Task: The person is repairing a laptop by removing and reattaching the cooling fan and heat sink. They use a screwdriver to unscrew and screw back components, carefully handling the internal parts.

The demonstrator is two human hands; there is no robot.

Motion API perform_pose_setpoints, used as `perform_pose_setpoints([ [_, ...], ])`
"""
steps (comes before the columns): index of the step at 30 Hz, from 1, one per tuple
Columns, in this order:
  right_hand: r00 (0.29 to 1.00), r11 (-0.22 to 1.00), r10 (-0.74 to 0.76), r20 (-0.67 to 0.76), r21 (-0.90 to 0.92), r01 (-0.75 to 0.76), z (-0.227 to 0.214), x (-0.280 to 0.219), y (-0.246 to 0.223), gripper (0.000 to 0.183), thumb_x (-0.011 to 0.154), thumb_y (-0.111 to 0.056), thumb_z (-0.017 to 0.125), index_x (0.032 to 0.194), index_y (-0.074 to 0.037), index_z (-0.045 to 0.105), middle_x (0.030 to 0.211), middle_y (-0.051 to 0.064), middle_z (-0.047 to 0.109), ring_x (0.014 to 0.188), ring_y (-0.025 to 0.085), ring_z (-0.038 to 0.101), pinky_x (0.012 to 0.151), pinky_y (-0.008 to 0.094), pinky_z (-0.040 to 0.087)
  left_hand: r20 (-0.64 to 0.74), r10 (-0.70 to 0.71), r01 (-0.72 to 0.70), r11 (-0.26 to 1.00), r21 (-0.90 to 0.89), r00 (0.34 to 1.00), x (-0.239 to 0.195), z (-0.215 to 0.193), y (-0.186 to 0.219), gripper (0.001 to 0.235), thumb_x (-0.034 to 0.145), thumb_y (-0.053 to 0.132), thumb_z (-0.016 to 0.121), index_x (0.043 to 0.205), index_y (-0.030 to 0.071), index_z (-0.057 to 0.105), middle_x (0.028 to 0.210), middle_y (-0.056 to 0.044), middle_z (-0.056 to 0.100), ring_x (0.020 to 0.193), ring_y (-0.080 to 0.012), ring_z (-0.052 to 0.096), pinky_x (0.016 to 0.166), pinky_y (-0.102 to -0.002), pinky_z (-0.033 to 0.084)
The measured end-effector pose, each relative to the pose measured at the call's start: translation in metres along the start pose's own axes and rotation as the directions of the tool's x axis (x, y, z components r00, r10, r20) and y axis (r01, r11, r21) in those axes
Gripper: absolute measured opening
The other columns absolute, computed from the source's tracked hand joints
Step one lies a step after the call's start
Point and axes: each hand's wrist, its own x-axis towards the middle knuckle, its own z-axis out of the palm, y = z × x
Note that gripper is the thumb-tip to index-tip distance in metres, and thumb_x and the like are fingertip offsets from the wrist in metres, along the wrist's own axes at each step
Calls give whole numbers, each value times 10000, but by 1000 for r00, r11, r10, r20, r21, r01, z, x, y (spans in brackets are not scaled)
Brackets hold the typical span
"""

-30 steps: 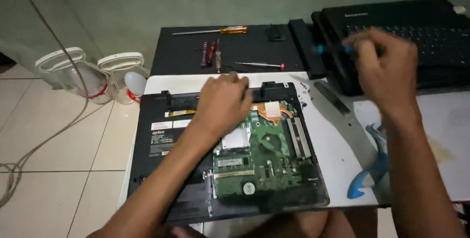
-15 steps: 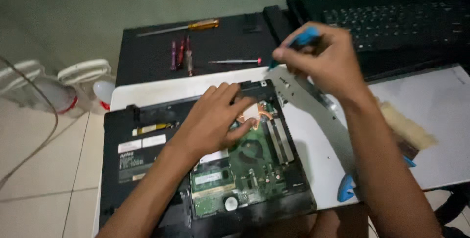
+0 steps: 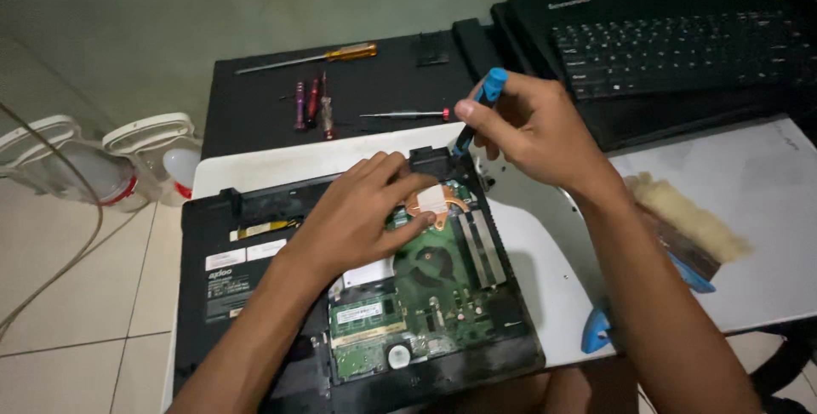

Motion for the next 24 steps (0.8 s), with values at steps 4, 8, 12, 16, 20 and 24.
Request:
perform_pose_setpoints([
  [4,998,1000,13,56,10,-14,6,-1,-2,142,1150,-118,805,1066,-4,805,711,165,769,565,215,756,502,330,621,-14,-2,1,1000,-17,1000,-1,-1,1,357,1086,393,806,1251,77,812,1049,-154,645,985,-404,645,915,-525,534],
  [8,996,998,2,90,-65,4,8,0,12,141,1151,-85,777,1050,6,814,679,185,750,542,218,710,504,372,595,-16,24,-24,1000,21,1000,-2,3,-2,324,1061,400,830,1172,95,833,1037,-136,663,982,-392,661,904,-519,538],
  [12,994,997,19,109,-79,-10,9,-1,5,110,1119,-45,747,1041,5,805,684,175,755,544,228,721,532,380,608,-17,45,-43,994,97,999,-2,3,-2,319,1074,423,795,1070,108,841,994,-125,661,969,-380,669,881,-504,535],
  [16,995,994,6,104,-106,5,8,-2,6,104,1124,-44,761,1064,16,821,698,189,754,563,240,726,553,398,603,-37,57,-52,990,134,998,-3,14,-11,296,1117,386,741,995,118,780,1002,-97,634,1014,-360,668,880,-480,540],
  [20,993,991,5,117,-132,10,6,-1,5,125,1141,-43,742,1070,19,823,712,199,761,578,250,714,581,409,608,-21,14,-13,999,49,1000,-2,5,-5,209,1117,301,725,1081,99,768,1051,-132,660,1066,-402,680,910,-506,549],
  [24,992,990,8,125,-141,10,5,-2,2,123,1146,-48,741,1070,11,818,707,202,756,574,267,722,595,422,607,-13,-24,23,998,-54,1000,-3,7,-10,192,1102,298,742,1155,114,746,1077,-119,656,1098,-405,675,937,-512,561],
])
